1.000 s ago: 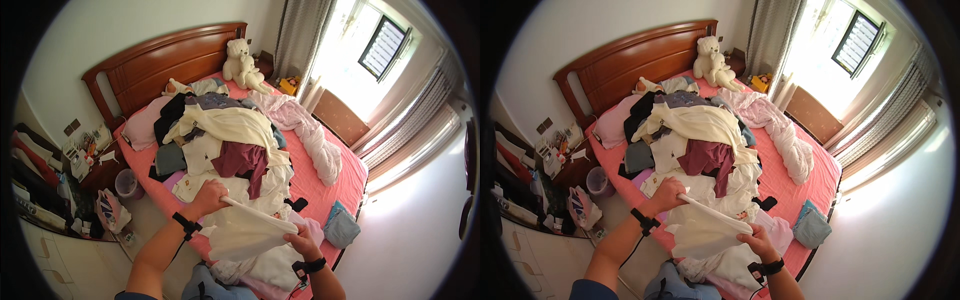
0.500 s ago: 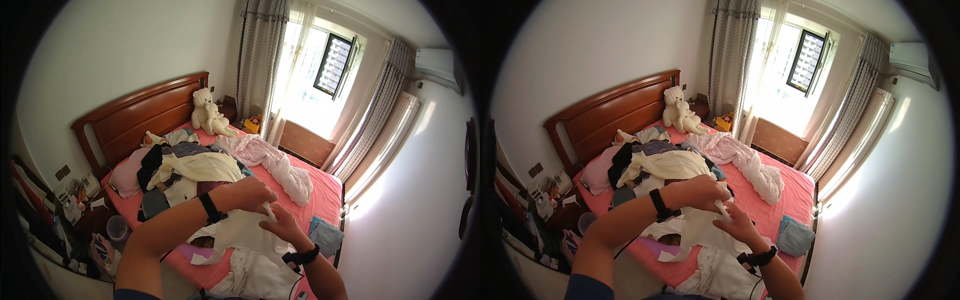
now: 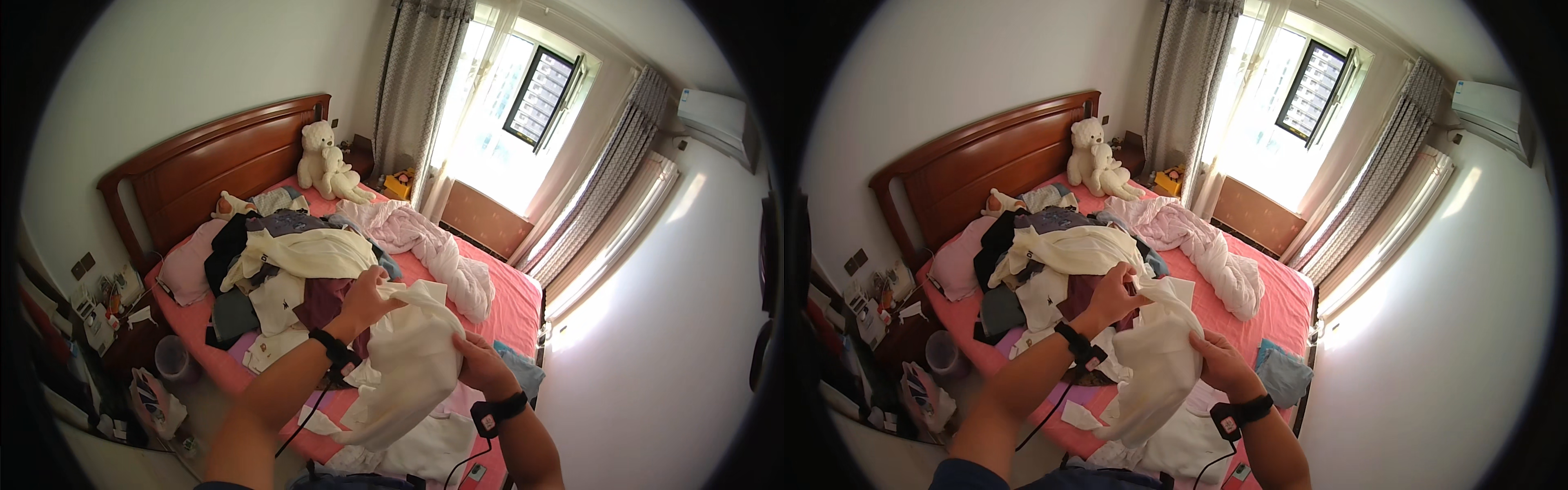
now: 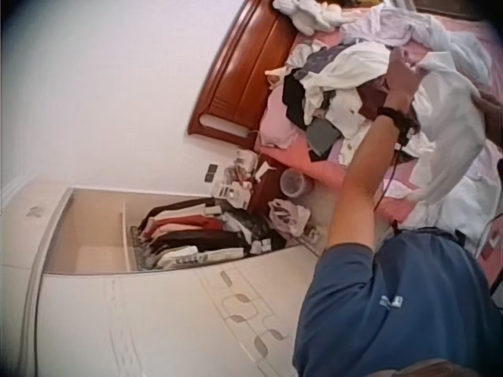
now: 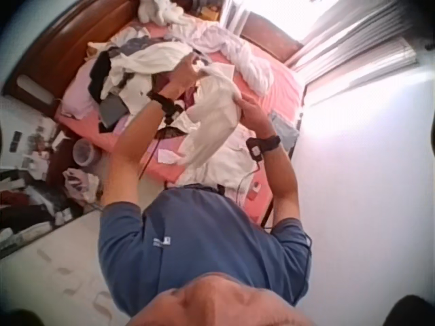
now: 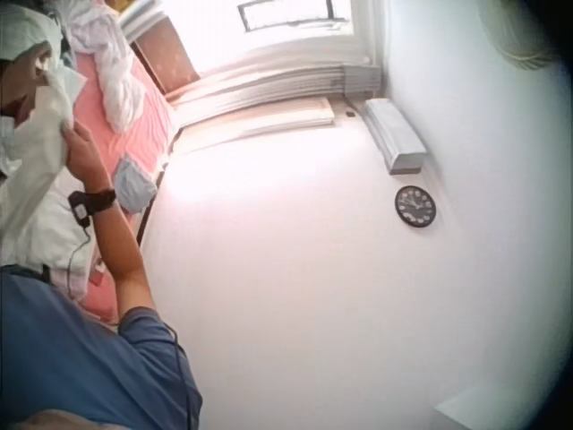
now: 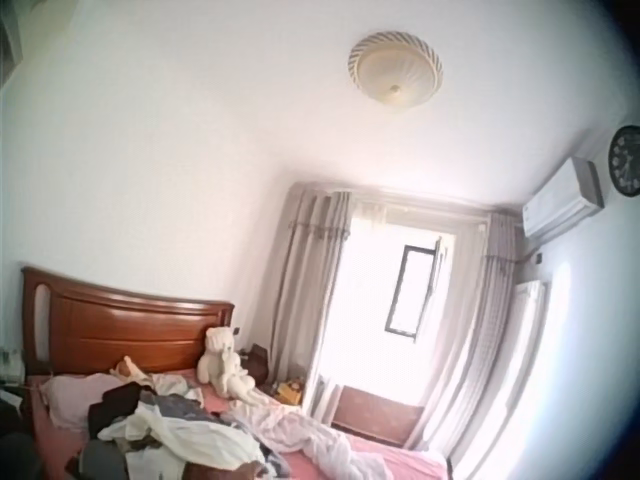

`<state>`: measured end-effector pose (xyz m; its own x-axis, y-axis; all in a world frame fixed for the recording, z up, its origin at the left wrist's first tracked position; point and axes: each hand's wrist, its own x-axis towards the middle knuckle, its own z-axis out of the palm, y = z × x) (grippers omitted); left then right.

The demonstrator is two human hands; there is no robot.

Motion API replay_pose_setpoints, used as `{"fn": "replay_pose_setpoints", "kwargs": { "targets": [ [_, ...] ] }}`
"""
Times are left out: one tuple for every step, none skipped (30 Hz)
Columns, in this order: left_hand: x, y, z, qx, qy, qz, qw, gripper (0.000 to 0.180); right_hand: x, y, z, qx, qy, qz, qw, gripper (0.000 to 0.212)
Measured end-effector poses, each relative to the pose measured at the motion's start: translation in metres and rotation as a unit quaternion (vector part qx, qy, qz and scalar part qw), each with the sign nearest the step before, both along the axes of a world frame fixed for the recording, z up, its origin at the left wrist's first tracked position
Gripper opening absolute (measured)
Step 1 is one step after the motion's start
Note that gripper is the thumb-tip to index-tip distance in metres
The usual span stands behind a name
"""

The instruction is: The person folds various garments on a bed, including white pants, a white shirt, a white t-shirt, and a maroon long-sleeved shirt. Each item is smoothed, folded into a neat rectangle, and placed in a growing stack on the bed.

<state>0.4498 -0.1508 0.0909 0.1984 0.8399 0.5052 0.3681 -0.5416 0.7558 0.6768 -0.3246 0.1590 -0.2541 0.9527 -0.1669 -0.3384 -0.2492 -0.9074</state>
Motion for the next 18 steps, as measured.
{"fn": "replay_pose_setpoints", "kwargs": {
  "targets": [
    [-0.008, 0.0, -0.037, -0.069, -0.025, -0.021, 0.997, 0.049, -0.004, 0.002, 0.003, 0.013, 0.026, 0.001, 1.0, 0.053],
    [-0.016, 0.0, -0.079, -0.138, -0.054, -0.044, 0.988, 0.052, -0.008, 0.001, 0.007, 0.027, 0.049, -0.001, 0.998, 0.055],
    [-0.016, -0.009, -0.112, -0.205, -0.086, -0.076, 0.972, 0.055, -0.007, -0.003, 0.01, 0.034, 0.078, -0.006, 0.996, 0.057],
    [-0.014, -0.031, -0.126, -0.312, -0.114, -0.187, 0.925, 0.056, -0.001, -0.005, 0.01, 0.042, 0.106, -0.016, 0.993, 0.058],
    [-0.017, -0.053, -0.151, -0.399, -0.15, -0.266, 0.865, 0.056, 0.002, -0.005, 0.011, 0.053, 0.137, -0.02, 0.989, 0.06],
    [-0.023, -0.075, -0.177, -0.487, -0.172, -0.322, 0.794, 0.057, 0.009, -0.004, 0.005, 0.051, 0.168, -0.02, 0.984, 0.062],
    [-0.028, -0.089, -0.213, -0.556, -0.204, -0.355, 0.723, 0.057, 0.008, -0.004, 0.011, 0.068, 0.164, -0.029, 0.984, 0.063],
    [-0.039, -0.105, -0.231, -0.592, -0.275, -0.426, 0.626, 0.055, 0.009, -0.006, 0.013, 0.083, 0.164, -0.039, 0.982, 0.064],
    [-0.036, -0.113, -0.23, -0.588, -0.274, -0.457, 0.609, 0.053, 0.013, -0.011, 0.018, 0.099, 0.154, -0.056, 0.981, 0.065],
    [-0.034, -0.123, -0.218, -0.585, -0.271, -0.485, 0.591, 0.05, 0.026, -0.015, 0.013, 0.097, 0.16, -0.071, 0.98, 0.068],
    [-0.031, -0.13, -0.205, -0.547, -0.198, -0.467, 0.666, 0.047, 0.034, -0.021, 0.014, 0.1, 0.147, -0.093, 0.98, 0.068],
    [-0.035, -0.132, -0.191, -0.501, -0.122, -0.434, 0.739, 0.044, 0.037, -0.022, 0.013, 0.102, 0.141, -0.106, 0.979, 0.068],
    [-0.036, -0.128, -0.191, -0.517, -0.172, -0.398, 0.739, 0.037, 0.041, -0.025, 0.012, 0.105, 0.136, -0.119, 0.978, 0.068],
    [-0.037, -0.123, -0.195, -0.53, -0.22, -0.359, 0.736, 0.029, 0.048, -0.029, 0.006, 0.097, 0.131, -0.134, 0.978, 0.067],
    [-0.043, -0.114, -0.197, -0.538, -0.266, -0.316, 0.735, 0.023, 0.053, -0.032, 0.0, 0.103, 0.125, -0.153, 0.975, 0.065],
    [-0.044, -0.103, -0.195, -0.542, -0.311, -0.279, 0.729, 0.017, 0.059, -0.039, -0.004, 0.111, 0.113, -0.178, 0.971, 0.062],
    [-0.052, -0.089, -0.192, -0.492, -0.278, -0.269, 0.78, 0.017, 0.065, -0.045, -0.008, 0.119, 0.103, -0.201, 0.967, 0.06],
    [-0.06, -0.073, -0.186, -0.439, -0.243, -0.261, 0.825, 0.016, 0.075, -0.056, -0.012, 0.127, 0.09, -0.232, 0.96, 0.053]
  ]
}}
